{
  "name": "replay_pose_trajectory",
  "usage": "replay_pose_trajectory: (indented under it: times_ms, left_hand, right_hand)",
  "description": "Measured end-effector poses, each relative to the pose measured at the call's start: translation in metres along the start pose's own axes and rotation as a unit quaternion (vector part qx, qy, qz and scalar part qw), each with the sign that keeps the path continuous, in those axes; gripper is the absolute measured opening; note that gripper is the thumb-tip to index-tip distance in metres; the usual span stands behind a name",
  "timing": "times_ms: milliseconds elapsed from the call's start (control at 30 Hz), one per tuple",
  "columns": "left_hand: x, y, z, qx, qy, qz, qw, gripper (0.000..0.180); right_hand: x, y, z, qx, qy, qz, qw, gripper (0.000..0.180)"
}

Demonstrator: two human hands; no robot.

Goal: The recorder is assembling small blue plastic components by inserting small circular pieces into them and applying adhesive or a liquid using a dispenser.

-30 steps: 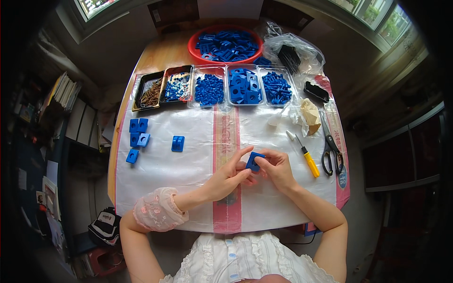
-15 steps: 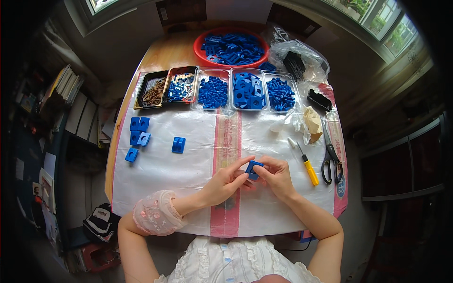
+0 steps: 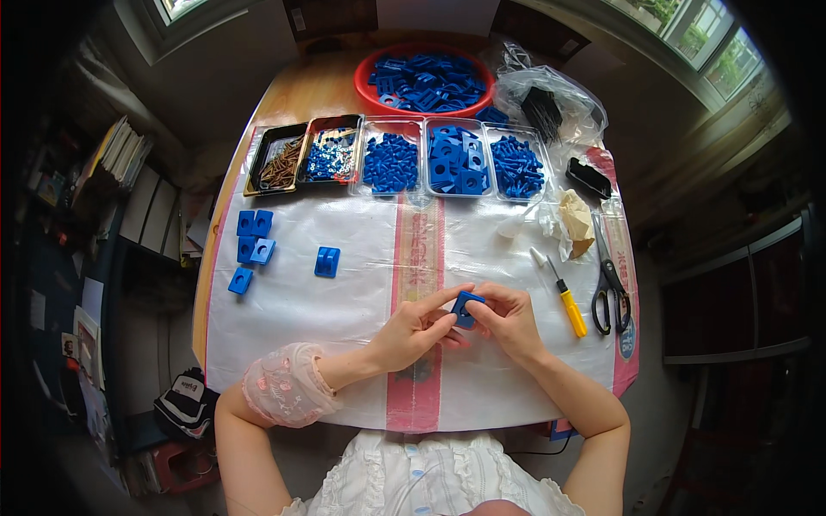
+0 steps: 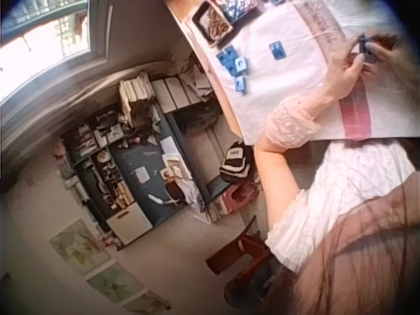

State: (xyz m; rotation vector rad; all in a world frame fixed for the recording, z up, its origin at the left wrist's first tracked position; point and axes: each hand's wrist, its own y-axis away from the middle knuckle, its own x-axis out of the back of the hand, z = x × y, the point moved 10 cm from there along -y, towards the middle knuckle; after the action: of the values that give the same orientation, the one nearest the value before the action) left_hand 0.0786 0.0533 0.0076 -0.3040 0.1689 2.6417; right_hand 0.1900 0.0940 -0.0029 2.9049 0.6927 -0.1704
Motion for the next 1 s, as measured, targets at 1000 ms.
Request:
replay_pose_trajectory:
  times_ms: [1000]
  left_hand:
    - [0.023, -0.008, -0.012, 0.037, 0.114, 0.060, 0.991, 0.043]
  right_hand:
    - [-0.051, 0.141, -0.278, 0.377, -0.159, -0.326, 0.852, 0.024]
